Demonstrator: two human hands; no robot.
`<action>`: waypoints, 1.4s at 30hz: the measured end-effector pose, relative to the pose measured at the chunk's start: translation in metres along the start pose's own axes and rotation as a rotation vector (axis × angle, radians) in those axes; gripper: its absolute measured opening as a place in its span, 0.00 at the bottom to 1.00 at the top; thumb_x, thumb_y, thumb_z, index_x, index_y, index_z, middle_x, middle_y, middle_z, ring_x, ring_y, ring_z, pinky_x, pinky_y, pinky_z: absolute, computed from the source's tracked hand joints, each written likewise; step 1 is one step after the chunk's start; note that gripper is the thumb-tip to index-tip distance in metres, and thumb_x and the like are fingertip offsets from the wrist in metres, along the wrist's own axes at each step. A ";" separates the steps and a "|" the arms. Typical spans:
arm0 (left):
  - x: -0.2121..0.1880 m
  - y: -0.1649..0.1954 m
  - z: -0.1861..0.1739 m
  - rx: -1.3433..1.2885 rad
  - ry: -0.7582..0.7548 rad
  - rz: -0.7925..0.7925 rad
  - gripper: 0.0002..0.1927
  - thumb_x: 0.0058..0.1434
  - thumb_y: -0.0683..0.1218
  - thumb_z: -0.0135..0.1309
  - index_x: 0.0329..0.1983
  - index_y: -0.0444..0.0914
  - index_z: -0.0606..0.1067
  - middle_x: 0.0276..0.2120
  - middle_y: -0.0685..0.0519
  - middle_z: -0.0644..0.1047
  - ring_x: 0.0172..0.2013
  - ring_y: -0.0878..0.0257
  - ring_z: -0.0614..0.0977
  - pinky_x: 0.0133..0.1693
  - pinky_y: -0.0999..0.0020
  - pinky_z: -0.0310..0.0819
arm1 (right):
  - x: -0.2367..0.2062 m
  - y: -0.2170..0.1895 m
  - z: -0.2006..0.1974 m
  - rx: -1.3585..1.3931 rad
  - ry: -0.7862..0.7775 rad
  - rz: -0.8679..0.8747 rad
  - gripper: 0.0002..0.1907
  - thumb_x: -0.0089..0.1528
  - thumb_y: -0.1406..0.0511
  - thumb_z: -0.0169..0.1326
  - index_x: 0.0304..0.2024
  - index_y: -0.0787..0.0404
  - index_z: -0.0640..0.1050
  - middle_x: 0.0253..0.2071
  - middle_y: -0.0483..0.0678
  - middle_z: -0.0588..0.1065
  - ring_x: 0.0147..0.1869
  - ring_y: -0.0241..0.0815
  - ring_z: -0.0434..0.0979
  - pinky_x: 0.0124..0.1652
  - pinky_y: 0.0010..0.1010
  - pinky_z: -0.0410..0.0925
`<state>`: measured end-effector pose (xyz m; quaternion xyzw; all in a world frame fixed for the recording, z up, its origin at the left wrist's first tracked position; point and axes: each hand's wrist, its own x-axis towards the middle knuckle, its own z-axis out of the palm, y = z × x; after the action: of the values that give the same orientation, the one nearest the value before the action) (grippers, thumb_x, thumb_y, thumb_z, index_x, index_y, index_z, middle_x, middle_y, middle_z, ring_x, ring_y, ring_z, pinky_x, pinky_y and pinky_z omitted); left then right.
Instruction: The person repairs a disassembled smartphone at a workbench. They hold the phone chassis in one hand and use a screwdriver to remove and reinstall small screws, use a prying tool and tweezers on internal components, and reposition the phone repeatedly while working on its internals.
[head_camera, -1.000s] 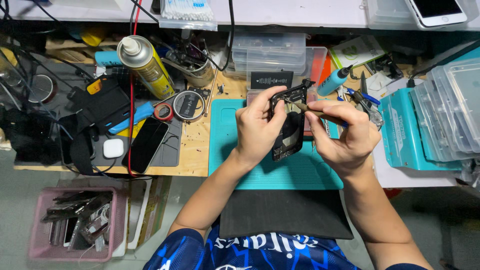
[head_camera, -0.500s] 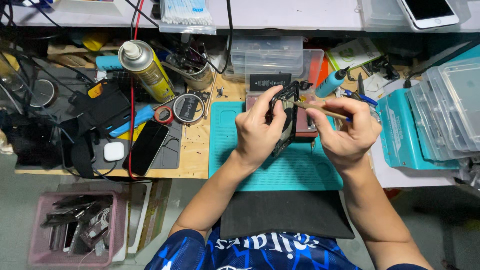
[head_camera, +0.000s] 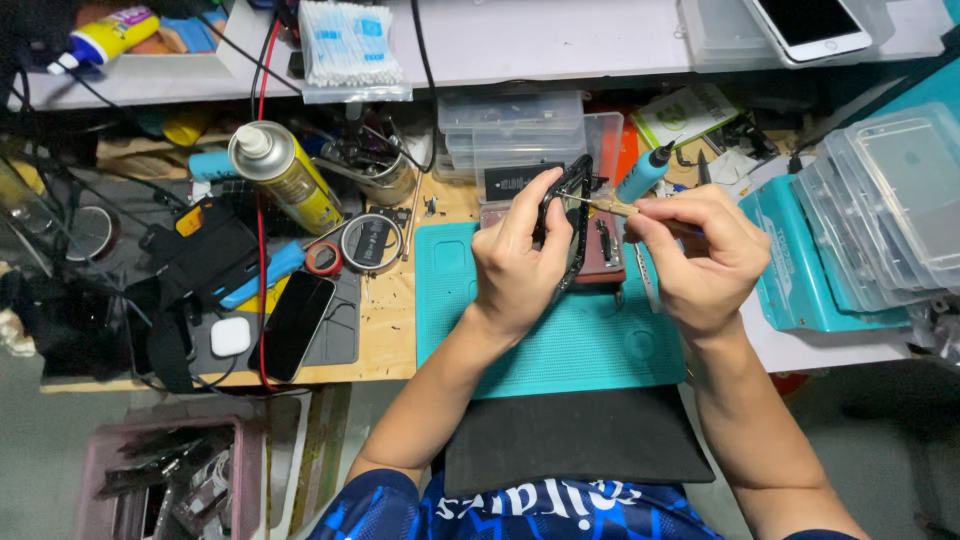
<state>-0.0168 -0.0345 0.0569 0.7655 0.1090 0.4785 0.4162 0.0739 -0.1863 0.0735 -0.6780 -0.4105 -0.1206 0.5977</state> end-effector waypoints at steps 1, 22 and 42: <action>0.002 0.001 0.002 0.003 -0.007 0.047 0.15 0.66 0.34 0.57 0.56 0.33 0.76 0.24 0.48 0.75 0.22 0.64 0.78 0.27 0.67 0.70 | 0.000 0.001 -0.001 -0.015 0.011 -0.019 0.07 0.63 0.79 0.65 0.42 0.70 0.80 0.42 0.52 0.78 0.41 0.37 0.82 0.40 0.21 0.75; 0.003 0.008 0.040 -0.030 -0.106 0.204 0.16 0.68 0.35 0.55 0.59 0.33 0.72 0.42 0.41 0.82 0.37 0.55 0.87 0.37 0.65 0.80 | -0.011 0.012 -0.019 -0.040 0.187 -0.007 0.12 0.55 0.80 0.65 0.39 0.71 0.77 0.41 0.53 0.75 0.44 0.38 0.77 0.42 0.24 0.73; 0.006 0.004 0.027 -0.064 -0.007 0.096 0.16 0.68 0.34 0.56 0.58 0.32 0.75 0.30 0.47 0.80 0.28 0.66 0.83 0.32 0.70 0.77 | -0.001 0.017 -0.003 0.017 0.105 -0.020 0.08 0.64 0.79 0.66 0.42 0.69 0.80 0.38 0.50 0.79 0.36 0.35 0.82 0.36 0.20 0.72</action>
<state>0.0074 -0.0479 0.0588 0.7579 0.0553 0.4984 0.4174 0.0863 -0.1886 0.0621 -0.6615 -0.3861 -0.1584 0.6231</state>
